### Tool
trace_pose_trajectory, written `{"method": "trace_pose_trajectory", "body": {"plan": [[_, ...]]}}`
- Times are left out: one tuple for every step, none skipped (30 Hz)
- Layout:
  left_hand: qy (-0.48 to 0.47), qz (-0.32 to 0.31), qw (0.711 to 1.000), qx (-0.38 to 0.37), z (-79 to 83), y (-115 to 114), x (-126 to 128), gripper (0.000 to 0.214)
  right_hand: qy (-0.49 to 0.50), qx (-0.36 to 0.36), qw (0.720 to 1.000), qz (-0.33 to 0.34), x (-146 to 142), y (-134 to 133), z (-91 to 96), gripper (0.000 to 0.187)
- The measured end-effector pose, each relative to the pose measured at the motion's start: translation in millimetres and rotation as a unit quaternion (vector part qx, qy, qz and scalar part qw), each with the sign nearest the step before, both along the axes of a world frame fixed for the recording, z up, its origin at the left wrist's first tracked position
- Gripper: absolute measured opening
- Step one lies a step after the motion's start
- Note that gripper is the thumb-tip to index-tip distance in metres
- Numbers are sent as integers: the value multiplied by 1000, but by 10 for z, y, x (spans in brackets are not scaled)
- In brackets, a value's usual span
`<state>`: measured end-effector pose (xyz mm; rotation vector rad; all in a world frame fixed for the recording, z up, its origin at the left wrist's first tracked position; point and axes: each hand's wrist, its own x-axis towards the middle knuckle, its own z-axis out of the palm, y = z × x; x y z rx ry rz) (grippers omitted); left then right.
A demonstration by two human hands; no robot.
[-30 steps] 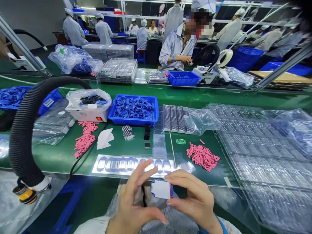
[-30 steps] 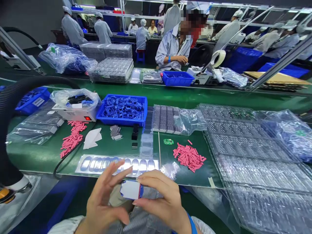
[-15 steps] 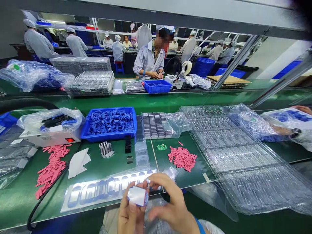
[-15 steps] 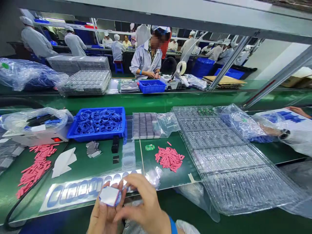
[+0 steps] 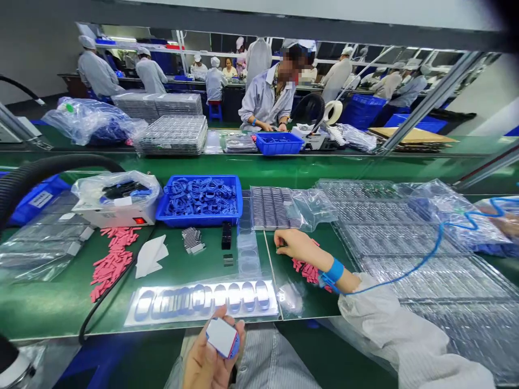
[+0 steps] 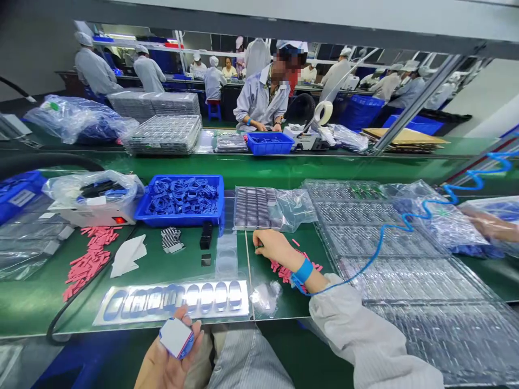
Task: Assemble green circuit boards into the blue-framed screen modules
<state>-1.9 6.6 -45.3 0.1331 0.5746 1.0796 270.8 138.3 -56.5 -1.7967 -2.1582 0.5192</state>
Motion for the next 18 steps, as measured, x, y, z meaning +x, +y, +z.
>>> {"method": "trace_pose_trajectory", "body": {"plan": [[9, -1, 1000, -4, 2, 1, 3, 24, 12, 13, 1000, -6, -45, -48, 55, 7], [18, -2, 1000, -5, 0, 2, 15, 25, 26, 29, 999, -12, -104, -113, 121, 9], [27, -2, 1000, -4, -2, 3, 38, 26, 38, 45, 998, -17, -178, -192, 193, 12], [39, 0, 999, 0, -3, 3, 71, 28, 64, 59, 996, -22, -267, -283, 266, 13], [54, 4, 998, 8, -1, 2, 112, 30, 103, 66, 992, -24, -369, -384, 335, 13], [72, 11, 997, 19, 6, -1, 158, 34, 159, 68, 985, -27, -478, -490, 395, 15], [92, 19, 995, 32, 20, -4, 205, 39, 260, 60, 963, -35, -588, -596, 445, 16], [111, 25, 992, 45, 38, -8, 249, 42, 347, 47, 936, -37, -693, -697, 483, 16], [127, 29, 990, 57, 61, -13, 284, 44, 413, 39, 909, -36, -787, -790, 509, 16], [139, 30, 988, 65, 86, -18, 308, 44, 458, 35, 888, -33, -866, -870, 523, 16], [147, 28, 986, 70, 112, -23, 320, 43, 474, 39, 879, -26, -926, -935, 528, 15], [153, 26, 985, 72, 135, -28, 320, 42, 475, 48, 878, -19, -968, -986, 525, 15], [159, 26, 984, 70, 156, -34, 311, 41, 468, 59, 882, -13, -993, -1024, 518, 16], [163, 28, 984, 65, 172, -39, 296, 41, 455, 70, 888, -6, -1005, -1050, 509, 17], [165, 30, 984, 58, 184, -45, 277, 41, 437, 82, 896, 1, -1005, -1066, 501, 18], [163, 33, 985, 49, 192, -51, 260, 41, 412, 102, 905, 9, -998, -1076, 494, 19], [160, 35, 986, 42, 198, -57, 245, 40, 380, 130, 916, 21, -986, -1081, 493, 20], [156, 37, 986, 36, 203, -63, 234, 40, 339, 166, 925, 34, -972, -1083, 496, 22]]}}
